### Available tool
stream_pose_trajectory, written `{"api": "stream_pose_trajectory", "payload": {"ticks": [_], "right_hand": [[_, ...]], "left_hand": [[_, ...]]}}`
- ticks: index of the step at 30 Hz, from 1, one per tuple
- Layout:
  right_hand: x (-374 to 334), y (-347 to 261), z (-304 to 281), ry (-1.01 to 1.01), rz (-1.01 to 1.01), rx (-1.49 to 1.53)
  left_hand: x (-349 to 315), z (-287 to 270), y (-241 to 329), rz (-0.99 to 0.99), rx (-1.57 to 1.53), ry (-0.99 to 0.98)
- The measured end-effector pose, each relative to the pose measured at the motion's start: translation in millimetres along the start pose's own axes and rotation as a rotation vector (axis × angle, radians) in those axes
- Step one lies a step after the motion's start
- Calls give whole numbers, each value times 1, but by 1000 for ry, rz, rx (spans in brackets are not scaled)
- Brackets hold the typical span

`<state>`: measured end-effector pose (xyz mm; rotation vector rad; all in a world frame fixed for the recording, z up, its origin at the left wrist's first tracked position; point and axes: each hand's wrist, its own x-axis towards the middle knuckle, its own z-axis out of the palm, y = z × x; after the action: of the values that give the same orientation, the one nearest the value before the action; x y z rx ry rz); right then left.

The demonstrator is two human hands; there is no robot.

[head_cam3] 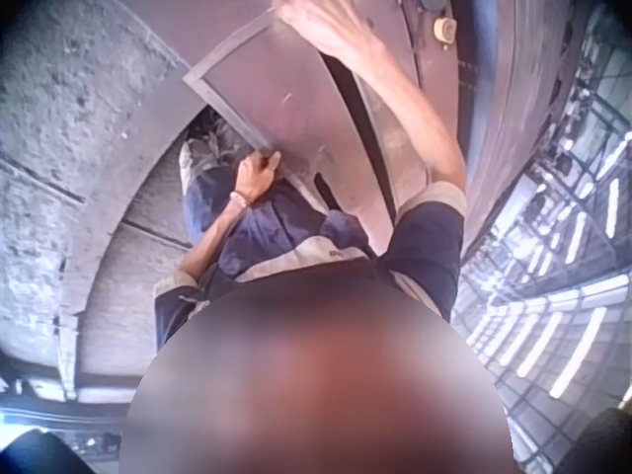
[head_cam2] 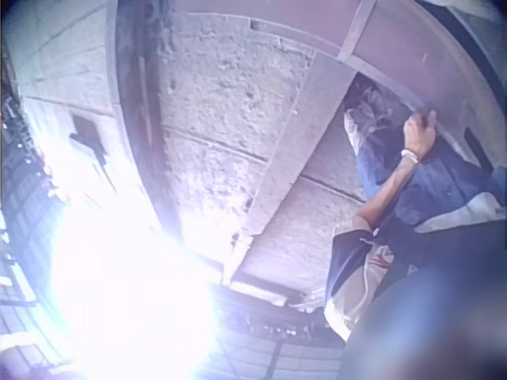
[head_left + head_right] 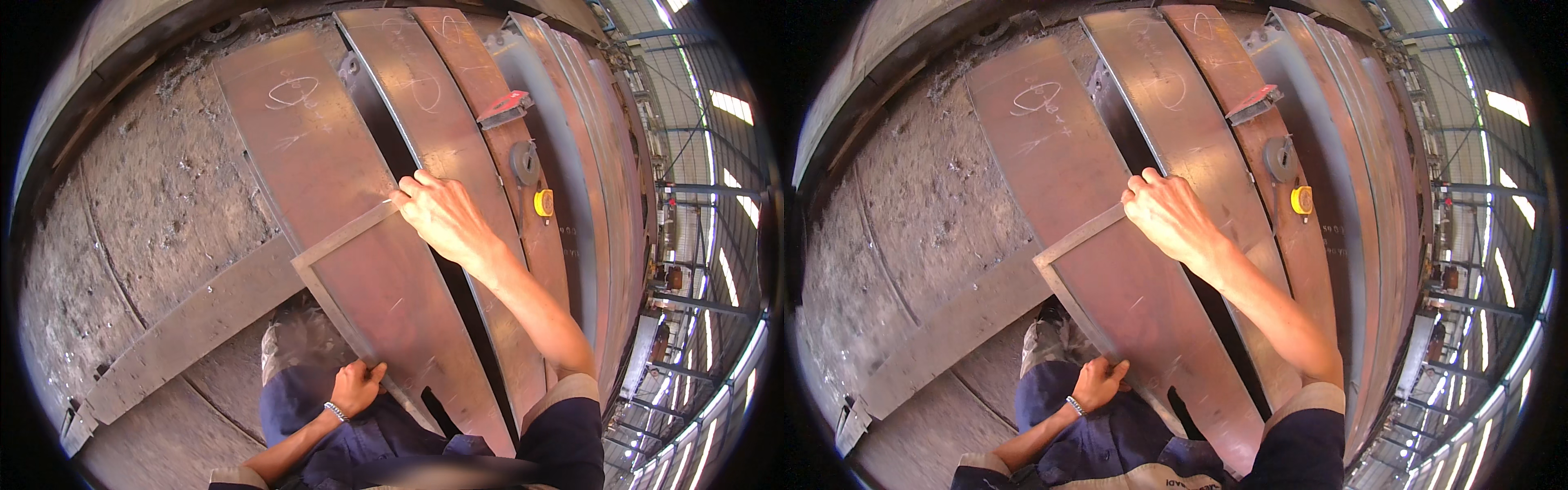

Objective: The person measures and marks long metal beams with a tape measure and chalk, then uses a square ruler to draw perpendicular lines. The person moves between beams, repositions tools, and continues marking multiple sections.

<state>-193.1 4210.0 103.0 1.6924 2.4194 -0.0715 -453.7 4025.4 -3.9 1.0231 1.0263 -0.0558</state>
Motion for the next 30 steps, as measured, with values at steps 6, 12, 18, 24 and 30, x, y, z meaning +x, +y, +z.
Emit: {"api": "stream_pose_trajectory", "payload": {"ticks": [6, 12, 18, 24, 30], "right_hand": [[-34, -12, -27, 311, 202, 225], [-117, -47, -37, 375, 546, 425], [-192, -93, -20, 377, 913, 598], [-227, -112, 10, 468, 918, 730], [-250, -124, 34, 503, 854, 862]], "left_hand": [[3, 1, -11, 47, 68, 9], [-1, 13, -21, 148, 168, -12], [2, 26, -43, 188, 91, -9], [-7, 50, -56, 202, 104, 12], [-16, 67, -68, 44, 44, -96]]}}
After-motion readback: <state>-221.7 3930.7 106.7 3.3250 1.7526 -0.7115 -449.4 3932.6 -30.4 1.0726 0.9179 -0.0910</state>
